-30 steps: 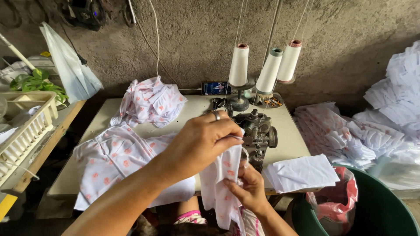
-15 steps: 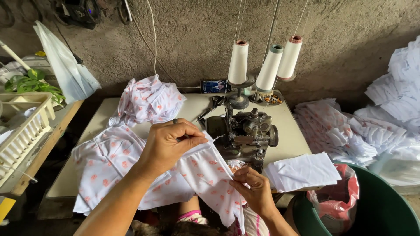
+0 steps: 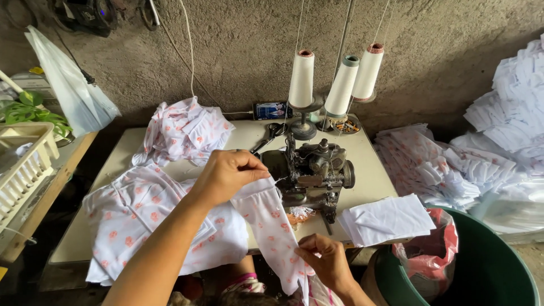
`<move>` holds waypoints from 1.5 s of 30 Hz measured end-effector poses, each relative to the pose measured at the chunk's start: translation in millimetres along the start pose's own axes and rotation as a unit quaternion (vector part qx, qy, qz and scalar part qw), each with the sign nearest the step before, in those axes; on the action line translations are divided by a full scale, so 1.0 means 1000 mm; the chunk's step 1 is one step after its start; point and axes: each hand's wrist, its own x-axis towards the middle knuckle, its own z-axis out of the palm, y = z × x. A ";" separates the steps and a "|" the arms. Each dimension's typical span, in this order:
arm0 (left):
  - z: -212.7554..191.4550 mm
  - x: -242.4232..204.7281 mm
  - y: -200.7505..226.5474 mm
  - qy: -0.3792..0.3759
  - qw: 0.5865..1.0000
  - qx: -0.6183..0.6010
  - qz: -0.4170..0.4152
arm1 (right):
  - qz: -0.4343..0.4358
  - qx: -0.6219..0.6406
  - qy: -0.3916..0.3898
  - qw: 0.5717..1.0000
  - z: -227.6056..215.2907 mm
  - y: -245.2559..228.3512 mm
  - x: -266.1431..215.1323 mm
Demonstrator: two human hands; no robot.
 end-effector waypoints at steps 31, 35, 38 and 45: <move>0.187 -0.046 -0.122 0.051 0.881 0.450 0.136 | 0.208 0.285 -0.205 0.913 -0.028 0.047 -0.025; 0.183 -0.044 -0.124 0.043 0.892 0.426 0.147 | 0.231 0.328 -0.175 0.899 -0.027 0.052 -0.026; 0.179 -0.041 -0.126 0.048 0.897 0.404 0.174 | 0.254 0.305 -0.160 0.904 -0.024 0.047 -0.026; 0.153 -0.038 -0.099 0.177 0.892 0.287 0.300 | 0.292 0.283 -0.088 0.909 -0.002 0.110 -0.033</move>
